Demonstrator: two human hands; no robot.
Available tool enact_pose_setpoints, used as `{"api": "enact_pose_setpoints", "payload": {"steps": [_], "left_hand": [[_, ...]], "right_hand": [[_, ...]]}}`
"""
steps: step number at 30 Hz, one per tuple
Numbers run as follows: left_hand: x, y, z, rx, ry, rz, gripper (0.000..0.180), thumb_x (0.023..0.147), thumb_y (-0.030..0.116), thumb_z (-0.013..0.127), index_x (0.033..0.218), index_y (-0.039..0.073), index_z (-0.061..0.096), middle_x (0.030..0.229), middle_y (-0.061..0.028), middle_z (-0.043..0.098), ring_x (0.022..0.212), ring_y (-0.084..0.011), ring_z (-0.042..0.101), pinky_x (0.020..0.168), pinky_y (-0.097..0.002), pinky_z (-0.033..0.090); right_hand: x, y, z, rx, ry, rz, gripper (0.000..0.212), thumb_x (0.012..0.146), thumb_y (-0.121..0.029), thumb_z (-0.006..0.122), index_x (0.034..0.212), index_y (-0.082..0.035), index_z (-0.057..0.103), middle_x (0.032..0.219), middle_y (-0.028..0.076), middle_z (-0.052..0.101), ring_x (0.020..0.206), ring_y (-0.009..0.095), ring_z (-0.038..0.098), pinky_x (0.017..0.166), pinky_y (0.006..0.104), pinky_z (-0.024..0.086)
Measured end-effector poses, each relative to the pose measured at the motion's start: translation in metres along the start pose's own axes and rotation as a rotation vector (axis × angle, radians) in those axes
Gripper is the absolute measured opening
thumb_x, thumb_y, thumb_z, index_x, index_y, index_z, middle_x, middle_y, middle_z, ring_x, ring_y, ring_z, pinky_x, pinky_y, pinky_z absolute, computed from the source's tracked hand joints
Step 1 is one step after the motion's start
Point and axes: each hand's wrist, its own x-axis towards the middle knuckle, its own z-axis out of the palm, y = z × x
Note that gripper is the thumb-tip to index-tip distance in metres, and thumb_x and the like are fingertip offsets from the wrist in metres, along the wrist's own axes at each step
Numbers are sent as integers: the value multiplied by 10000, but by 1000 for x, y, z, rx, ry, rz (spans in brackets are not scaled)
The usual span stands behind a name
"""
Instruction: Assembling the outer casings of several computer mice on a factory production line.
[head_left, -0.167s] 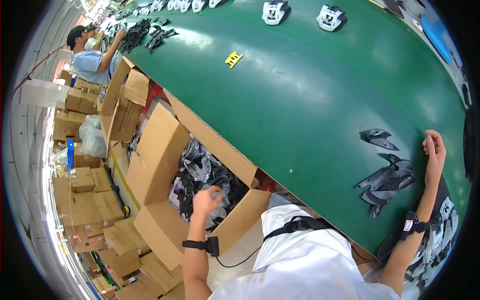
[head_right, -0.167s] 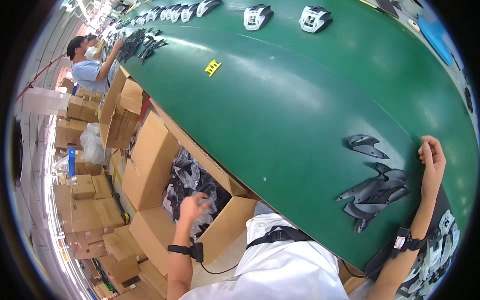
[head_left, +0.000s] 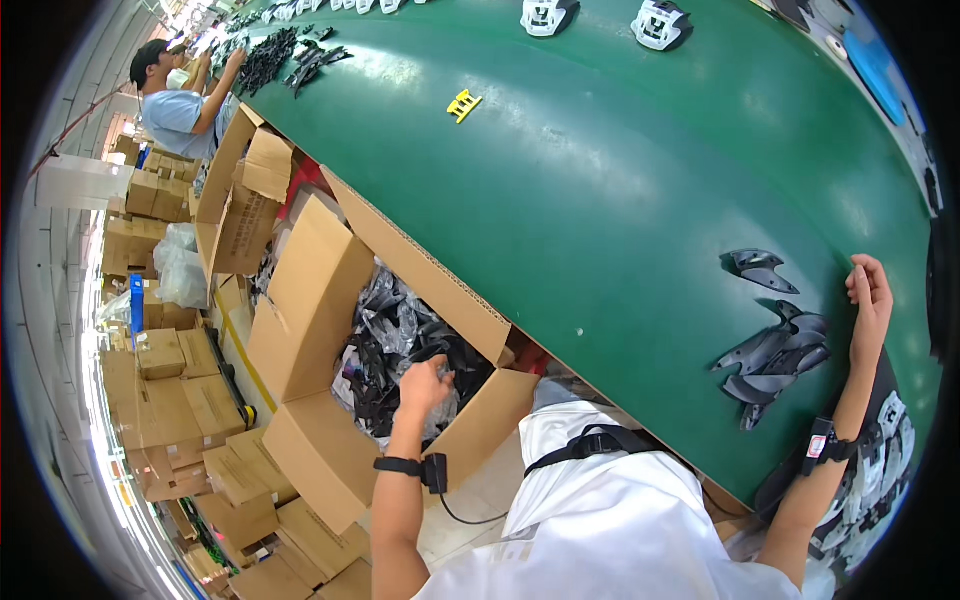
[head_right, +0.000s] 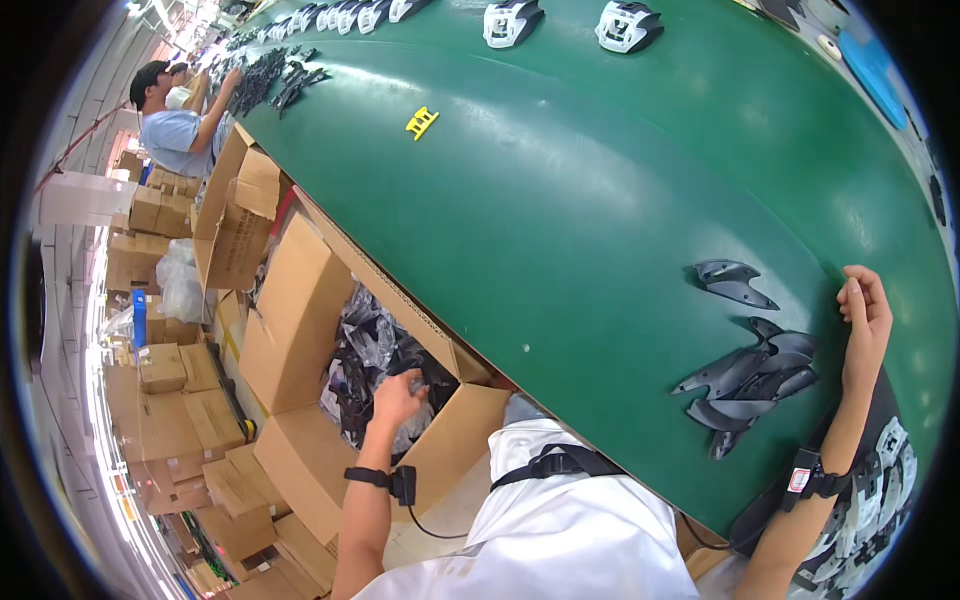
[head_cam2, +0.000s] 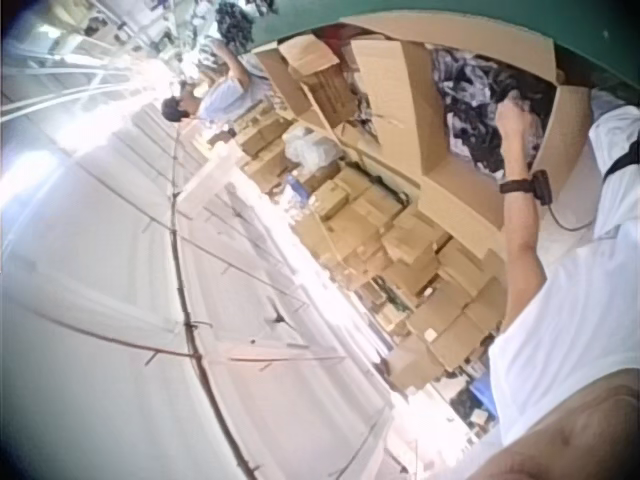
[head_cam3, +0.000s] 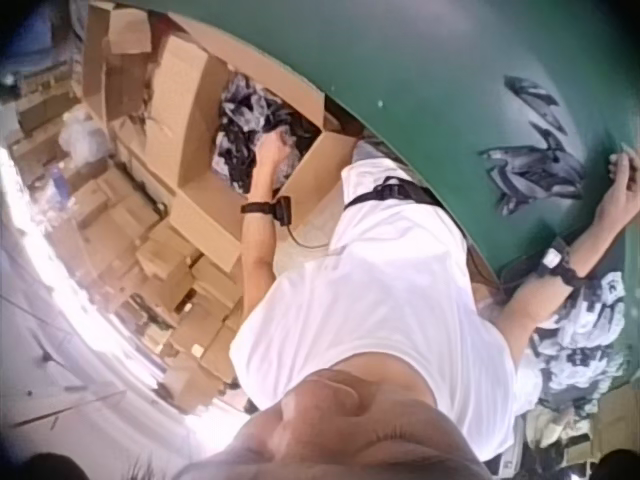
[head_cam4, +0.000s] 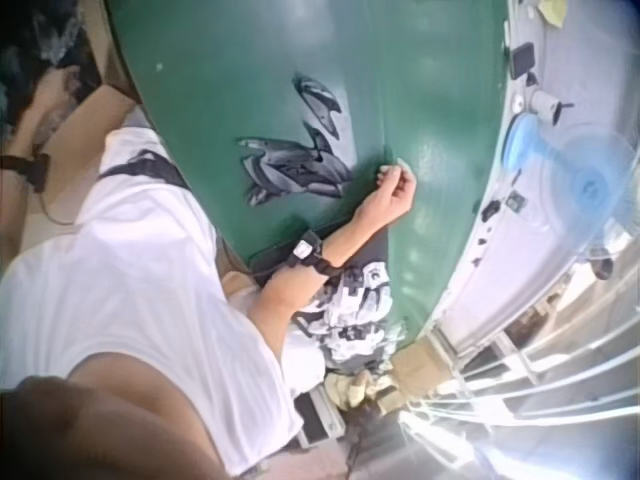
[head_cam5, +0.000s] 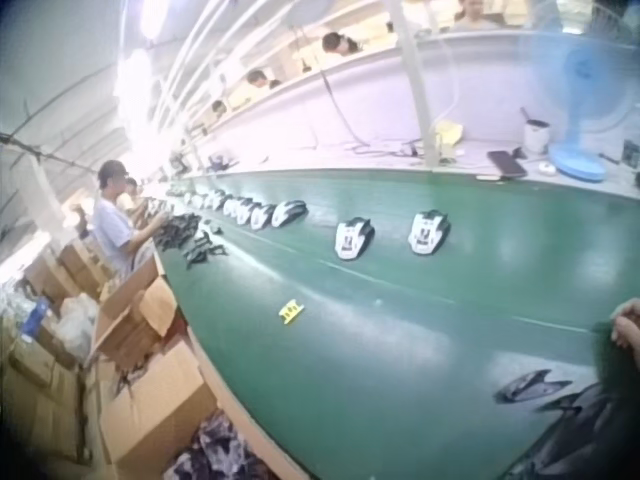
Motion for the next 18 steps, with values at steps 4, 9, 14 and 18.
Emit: {"api": "enact_pose_setpoints", "payload": {"steps": [4, 9, 14, 18], "left_hand": [[17, -47, 24, -497, -310, 110, 450, 749, 165, 530, 1191, 89, 575, 849, -171, 636, 826, -268, 610, 780, -350, 476], [8, -49, 13, -820, -527, -91, 641, 687, 78, 474, 1328, 83, 484, 1143, -48, 577, 1016, -176, 507, 921, -273, 375], [12, -17, -8, -819, -523, 1, 545, 723, 193, 570, 1242, 34, 530, 984, -65, 626, 883, -182, 545, 815, -283, 422], [16, -3, 7, -7, -213, 66, 381, 734, 319, 674, 957, 27, 572, 829, -241, 632, 835, -398, 613, 739, -455, 492]], "right_hand": [[0, 5, -1, 38, 13, 16, 176, 925, -167, 512, 1004, -36, 598, 742, -29, 491, 675, 44, 406, 609, 188, 308], [4, -1, 2, 22, -18, 8, 175, 926, -165, 506, 1005, -39, 596, 750, -30, 491, 681, 44, 410, 612, 188, 309], [4, 9, -6, 16, -17, 11, 179, 927, -166, 500, 1011, -38, 594, 753, -29, 491, 684, 45, 412, 616, 189, 309], [4, 1, 0, -1, -11, 0, 184, 928, -167, 497, 1018, -37, 592, 752, -29, 490, 690, 45, 419, 618, 190, 312]]}}
